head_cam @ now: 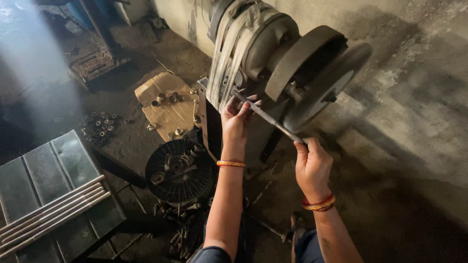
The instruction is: The person holds a threaded metal rod against a rotating grinding wheel to smooth its surface. They repeatedly reposition the rod and inspect it, then place it on a nearby metal tray with other finished rods.
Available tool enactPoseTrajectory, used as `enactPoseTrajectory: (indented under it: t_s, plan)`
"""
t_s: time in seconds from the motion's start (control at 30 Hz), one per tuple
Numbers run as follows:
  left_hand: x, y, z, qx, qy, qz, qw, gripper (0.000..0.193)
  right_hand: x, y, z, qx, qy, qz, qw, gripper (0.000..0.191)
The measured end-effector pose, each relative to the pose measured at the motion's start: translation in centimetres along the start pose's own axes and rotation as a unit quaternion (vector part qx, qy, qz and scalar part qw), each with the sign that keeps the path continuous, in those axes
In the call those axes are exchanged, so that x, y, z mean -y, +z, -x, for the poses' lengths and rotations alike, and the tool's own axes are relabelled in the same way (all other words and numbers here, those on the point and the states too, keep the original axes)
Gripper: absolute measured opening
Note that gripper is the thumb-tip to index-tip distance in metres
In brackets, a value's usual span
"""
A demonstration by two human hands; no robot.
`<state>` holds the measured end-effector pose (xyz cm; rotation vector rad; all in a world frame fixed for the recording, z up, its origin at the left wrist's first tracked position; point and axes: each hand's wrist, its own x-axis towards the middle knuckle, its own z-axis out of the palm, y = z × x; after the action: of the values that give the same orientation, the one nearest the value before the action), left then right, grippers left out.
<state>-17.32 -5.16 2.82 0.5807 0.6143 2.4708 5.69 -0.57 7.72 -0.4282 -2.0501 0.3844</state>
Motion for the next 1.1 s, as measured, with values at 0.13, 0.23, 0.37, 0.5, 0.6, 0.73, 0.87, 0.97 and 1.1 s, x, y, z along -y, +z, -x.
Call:
enactPoseTrajectory:
  t_s: [0.13, 0.23, 0.37, 0.5, 0.6, 0.73, 0.87, 0.97, 1.1]
  plan:
    - [0.4, -0.1, -0.1, 0.001, 0.007, -0.016, 1.000, 0.028, -0.5, 0.2, 0.4, 0.019, 0.067, -0.012, 0.997, 0.037]
    - [0.7, -0.1, -0.1, 0.000, 0.010, -0.028, 1.000, 0.030, -0.5, 0.1, 0.3, 0.034, 0.112, -0.023, 0.993, 0.048]
    - [0.9, 0.0, -0.1, -0.009, -0.006, -0.029, 1.000, 0.025, 0.2, -0.7, 0.1, 0.050, 0.135, -0.098, 0.985, 0.049]
    - [1.1, 0.1, 0.2, -0.017, -0.015, 0.026, 0.999, 0.022, 1.1, -1.3, 0.0, 0.006, 0.056, -0.056, 0.997, 0.042]
    - [0.9, 0.0, 0.2, -0.027, -0.014, 0.036, 0.999, 0.021, 1.4, -1.5, 0.1, 0.001, 0.018, 0.018, 1.000, 0.030]
    - [0.7, 0.0, 0.3, -0.016, -0.008, 0.058, 0.998, 0.019, 1.0, -0.9, 0.1, 0.015, -0.026, 0.055, 0.998, 0.024]
    - [0.6, 0.1, 0.4, -0.034, -0.012, 0.048, 0.998, 0.020, 0.1, -0.7, 0.3, 0.036, -0.035, 0.112, 0.992, 0.023]
    - [0.7, -0.1, 0.4, -0.043, -0.012, 0.043, 0.998, 0.020, -0.5, -0.2, 0.4, 0.050, 0.005, 0.076, 0.996, 0.028]
    - [1.1, -0.5, -0.1, -0.045, -0.014, 0.030, 0.998, 0.023, -1.1, 0.4, 0.4, 0.051, 0.051, 0.009, 0.997, 0.036]
